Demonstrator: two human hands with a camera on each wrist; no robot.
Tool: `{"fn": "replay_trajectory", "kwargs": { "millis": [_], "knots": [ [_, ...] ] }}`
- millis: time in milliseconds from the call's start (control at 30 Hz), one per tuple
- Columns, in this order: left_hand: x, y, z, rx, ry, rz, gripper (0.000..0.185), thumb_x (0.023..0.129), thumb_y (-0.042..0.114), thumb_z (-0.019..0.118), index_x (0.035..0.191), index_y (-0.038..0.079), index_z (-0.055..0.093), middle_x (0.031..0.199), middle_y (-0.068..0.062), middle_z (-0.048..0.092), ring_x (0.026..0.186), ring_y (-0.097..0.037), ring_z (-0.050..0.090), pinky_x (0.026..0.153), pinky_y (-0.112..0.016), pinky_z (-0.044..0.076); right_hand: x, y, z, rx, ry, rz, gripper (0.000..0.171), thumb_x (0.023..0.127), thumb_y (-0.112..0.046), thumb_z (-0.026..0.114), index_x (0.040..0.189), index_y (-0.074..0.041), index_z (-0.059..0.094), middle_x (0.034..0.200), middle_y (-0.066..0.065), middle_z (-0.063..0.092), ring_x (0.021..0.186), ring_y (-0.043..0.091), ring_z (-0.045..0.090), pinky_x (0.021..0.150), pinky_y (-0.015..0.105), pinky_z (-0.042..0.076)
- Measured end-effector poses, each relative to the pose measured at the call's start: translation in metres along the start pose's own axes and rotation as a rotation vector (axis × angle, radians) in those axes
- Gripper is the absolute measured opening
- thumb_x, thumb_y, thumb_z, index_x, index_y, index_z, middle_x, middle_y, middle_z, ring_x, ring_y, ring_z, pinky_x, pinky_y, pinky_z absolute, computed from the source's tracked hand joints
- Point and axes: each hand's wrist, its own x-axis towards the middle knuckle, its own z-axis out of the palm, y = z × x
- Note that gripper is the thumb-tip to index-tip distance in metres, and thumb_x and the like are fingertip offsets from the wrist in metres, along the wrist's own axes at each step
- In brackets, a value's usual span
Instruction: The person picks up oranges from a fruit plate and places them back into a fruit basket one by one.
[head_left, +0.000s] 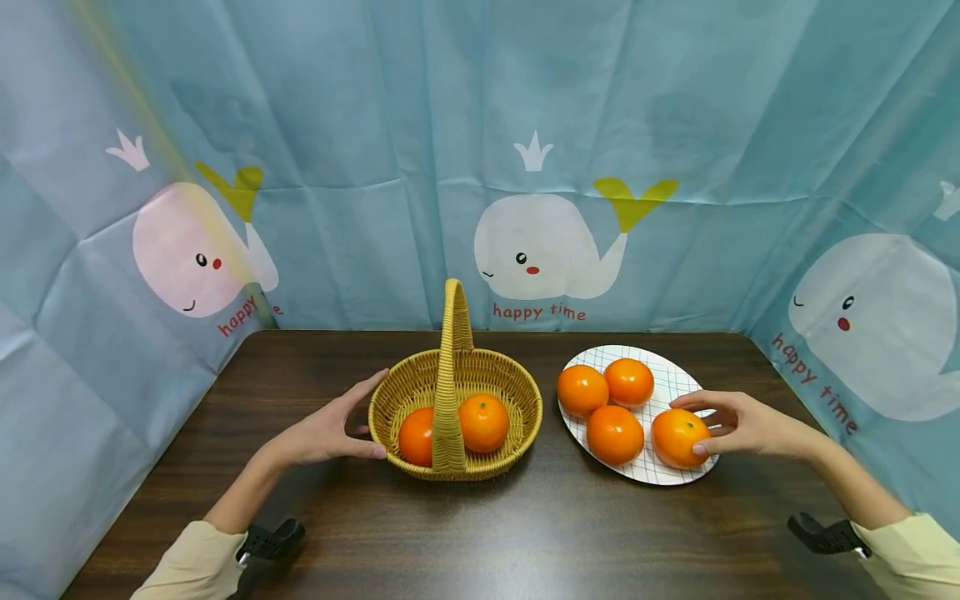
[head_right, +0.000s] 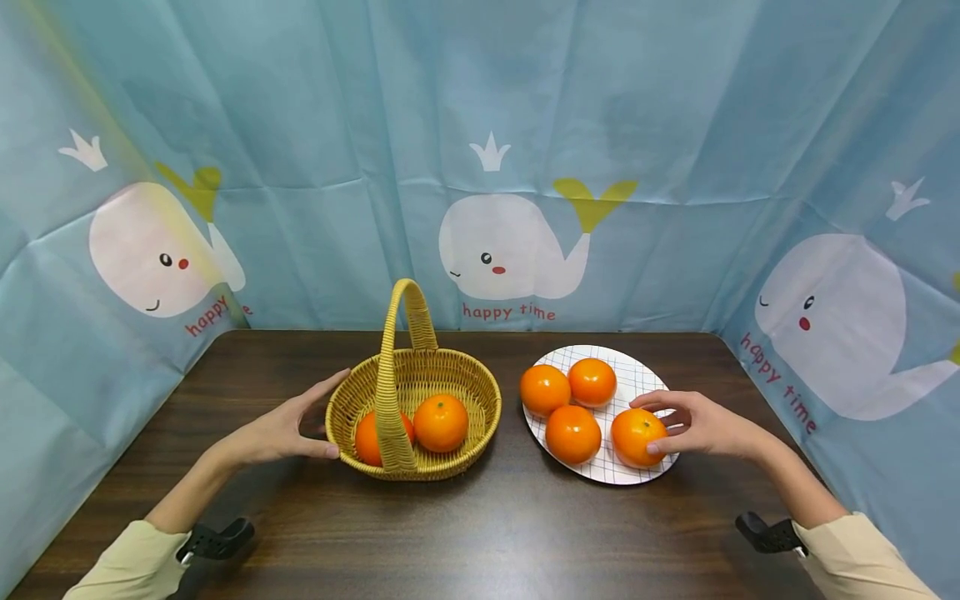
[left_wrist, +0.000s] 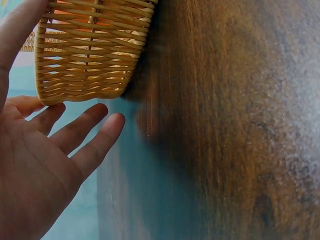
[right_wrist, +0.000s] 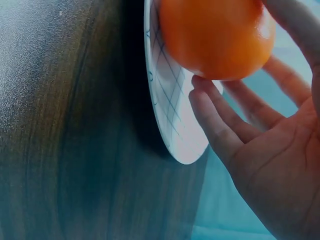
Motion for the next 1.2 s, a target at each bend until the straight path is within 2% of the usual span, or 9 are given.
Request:
{"fn": "replay_trajectory", "kwargs": {
  "millis": [167, 367, 533, 667, 900, 1200],
  "knots": [
    [0.0, -0.001, 0.0, -0.001, -0.001, 0.004, 0.107, 0.086, 0.022, 0.084, 0.163, 0.008, 0.012, 0.164, -0.023, 0.011, 0.143, -0.05, 0.022, 0.095, -0.052, 0.051, 0.0, 0.003, 0.0, -0.024, 0.005, 0.004, 0.049, 0.09, 0.002, 0.073, 0.136, 0.003, 0.056, 0.129, 0.025, 0.059, 0.112, 0.019, 0.063, 0.086, 0.033, 0.057],
    [0.0, -0.001, 0.0, -0.01, -0.002, 0.006, 0.106, 0.086, 0.021, 0.084, 0.163, 0.008, 0.012, 0.165, -0.022, 0.011, 0.143, -0.05, 0.021, 0.095, -0.051, 0.051, 0.0, 0.003, -0.003, -0.021, -0.009, 0.015, 0.05, 0.09, 0.001, 0.074, 0.136, 0.006, 0.054, 0.13, 0.025, 0.058, 0.112, 0.019, 0.063, 0.086, 0.035, 0.058],
    [0.0, -0.001, 0.0, -0.019, -0.005, 0.008, 0.106, 0.087, 0.021, 0.084, 0.163, 0.008, 0.012, 0.165, -0.021, 0.011, 0.143, -0.049, 0.023, 0.095, -0.05, 0.051, 0.001, 0.0, -0.007, -0.021, -0.012, -0.008, 0.05, 0.089, 0.002, 0.075, 0.136, 0.004, 0.055, 0.129, 0.027, 0.056, 0.112, 0.02, 0.063, 0.086, 0.038, 0.058],
    [0.0, -0.002, 0.001, -0.015, -0.006, 0.007, 0.106, 0.087, 0.022, 0.084, 0.163, 0.008, 0.012, 0.165, -0.021, 0.011, 0.143, -0.049, 0.023, 0.096, -0.05, 0.051, 0.002, -0.007, -0.014, -0.026, -0.014, -0.031, 0.05, 0.089, 0.005, 0.073, 0.136, 0.005, 0.054, 0.13, 0.023, 0.058, 0.113, 0.019, 0.063, 0.087, 0.037, 0.057],
    [-0.001, -0.001, 0.0, -0.021, -0.005, 0.007, 0.107, 0.086, 0.022, 0.084, 0.163, 0.008, 0.012, 0.165, -0.022, 0.01, 0.143, -0.05, 0.022, 0.096, -0.053, 0.05, 0.009, -0.021, -0.032, -0.019, 0.041, -0.055, 0.052, 0.089, 0.011, 0.07, 0.137, 0.009, 0.051, 0.129, 0.022, 0.06, 0.11, 0.019, 0.064, 0.087, 0.034, 0.057],
    [0.0, -0.001, 0.0, -0.009, 0.001, 0.003, 0.106, 0.086, 0.021, 0.084, 0.163, 0.008, 0.013, 0.165, -0.021, 0.011, 0.143, -0.049, 0.021, 0.095, -0.05, 0.052, 0.019, -0.031, -0.037, -0.032, 0.117, -0.07, 0.055, 0.088, 0.012, 0.071, 0.139, 0.005, 0.052, 0.131, 0.017, 0.058, 0.109, 0.021, 0.065, 0.085, 0.035, 0.058]
  ]
}}
